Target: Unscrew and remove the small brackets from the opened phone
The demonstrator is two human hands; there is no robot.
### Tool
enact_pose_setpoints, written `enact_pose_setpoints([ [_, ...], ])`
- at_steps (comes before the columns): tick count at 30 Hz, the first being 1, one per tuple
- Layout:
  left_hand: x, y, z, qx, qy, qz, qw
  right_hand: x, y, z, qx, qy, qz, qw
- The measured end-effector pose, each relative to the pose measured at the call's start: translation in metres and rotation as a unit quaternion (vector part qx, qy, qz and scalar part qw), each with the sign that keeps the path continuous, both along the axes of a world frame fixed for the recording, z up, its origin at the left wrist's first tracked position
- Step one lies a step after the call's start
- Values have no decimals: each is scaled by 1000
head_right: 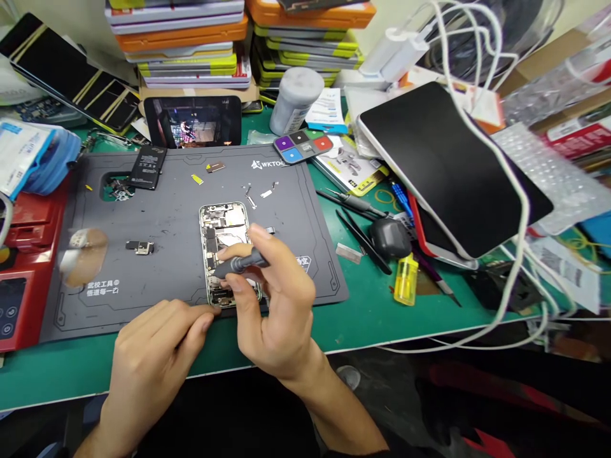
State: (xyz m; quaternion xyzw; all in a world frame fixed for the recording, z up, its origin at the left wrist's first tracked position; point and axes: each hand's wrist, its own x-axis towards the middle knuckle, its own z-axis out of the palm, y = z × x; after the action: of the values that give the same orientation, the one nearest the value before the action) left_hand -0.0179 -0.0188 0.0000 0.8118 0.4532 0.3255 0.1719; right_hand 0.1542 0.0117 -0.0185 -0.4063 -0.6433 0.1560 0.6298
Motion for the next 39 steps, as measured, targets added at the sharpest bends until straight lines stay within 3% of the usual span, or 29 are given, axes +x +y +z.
enact_pose_setpoints([
  [8, -3, -3, -2, -37, -55, 29, 997, 0, -9, 16, -101, 168, 52, 979],
  [16, -3, -3, -5, -40, -50, 31, 997, 2, -10, 20, -147, 222, 105, 958],
  [39, -4, -3, -2, -39, -46, 13, 998, 1, -9, 19, -139, 143, 70, 977],
])
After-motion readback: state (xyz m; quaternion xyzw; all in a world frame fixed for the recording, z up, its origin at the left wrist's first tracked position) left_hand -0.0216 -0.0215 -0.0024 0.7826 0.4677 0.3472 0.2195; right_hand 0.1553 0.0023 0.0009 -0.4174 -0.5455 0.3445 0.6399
